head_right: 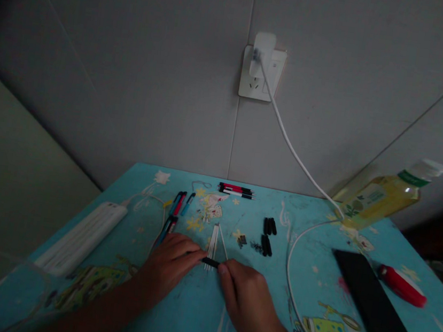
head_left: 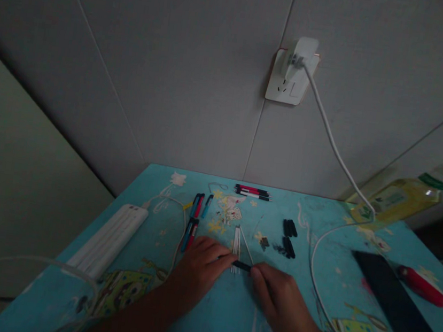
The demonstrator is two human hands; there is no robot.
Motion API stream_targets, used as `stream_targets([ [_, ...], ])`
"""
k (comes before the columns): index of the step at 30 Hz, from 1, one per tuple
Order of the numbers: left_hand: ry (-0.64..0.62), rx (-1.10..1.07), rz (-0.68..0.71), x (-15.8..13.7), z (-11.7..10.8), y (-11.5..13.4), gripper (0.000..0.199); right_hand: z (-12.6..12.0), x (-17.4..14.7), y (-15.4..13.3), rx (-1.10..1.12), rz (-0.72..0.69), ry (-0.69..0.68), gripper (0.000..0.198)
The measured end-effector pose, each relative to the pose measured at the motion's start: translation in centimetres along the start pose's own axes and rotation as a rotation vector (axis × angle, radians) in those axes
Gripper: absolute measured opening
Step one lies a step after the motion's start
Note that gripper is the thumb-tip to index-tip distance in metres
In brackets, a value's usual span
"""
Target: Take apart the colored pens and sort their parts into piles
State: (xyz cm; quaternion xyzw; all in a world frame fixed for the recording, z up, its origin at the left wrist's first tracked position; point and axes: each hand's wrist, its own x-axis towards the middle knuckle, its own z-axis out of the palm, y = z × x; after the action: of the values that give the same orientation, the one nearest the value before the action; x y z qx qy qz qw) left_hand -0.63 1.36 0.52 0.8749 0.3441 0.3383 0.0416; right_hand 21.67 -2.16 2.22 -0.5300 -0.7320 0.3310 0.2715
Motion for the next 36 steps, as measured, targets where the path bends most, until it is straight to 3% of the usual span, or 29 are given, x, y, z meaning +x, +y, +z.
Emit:
stream_targets([
  [2,0.0,0.017,0.018,0.1,-0.2,0.0,0.02,0.0,-0.1,0.0,0.085,0.062,-0.044,0.046],
  [7,0.05,0.08,0.056,0.2,-1.0,0.5,0.02,-0.3,-0.2,-0.5,0.588,0.323,-0.25,0.054],
  [11,0.125,0.105,0.021,0.1,-1.2,0.6,0.032,-0.1,-0.1,-0.7,0.764,0.324,-0.223,0.053],
  [17,0.258,-0.039,-0.202,-0.3,-0.4,0.2,0.064,0.6,0.4,-0.4,0.741,0.359,0.003,0.052],
  [25,0.251,-0.894,-0.725,-0.2,1.7,0.7,0.065,1.9,-0.3,-0.8,0.603,0.286,-0.104,0.053],
  [29,0.234,-1.101,-0.767,0.4,1.3,1.2,0.067,2.9,-0.7,-0.7,0.444,0.192,-0.168,0.052],
  [36,0.155,-1.273,-0.763,0.6,0.5,2.2,0.088,2.9,-1.0,-0.5,0.288,0.057,-0.234,0.056],
])
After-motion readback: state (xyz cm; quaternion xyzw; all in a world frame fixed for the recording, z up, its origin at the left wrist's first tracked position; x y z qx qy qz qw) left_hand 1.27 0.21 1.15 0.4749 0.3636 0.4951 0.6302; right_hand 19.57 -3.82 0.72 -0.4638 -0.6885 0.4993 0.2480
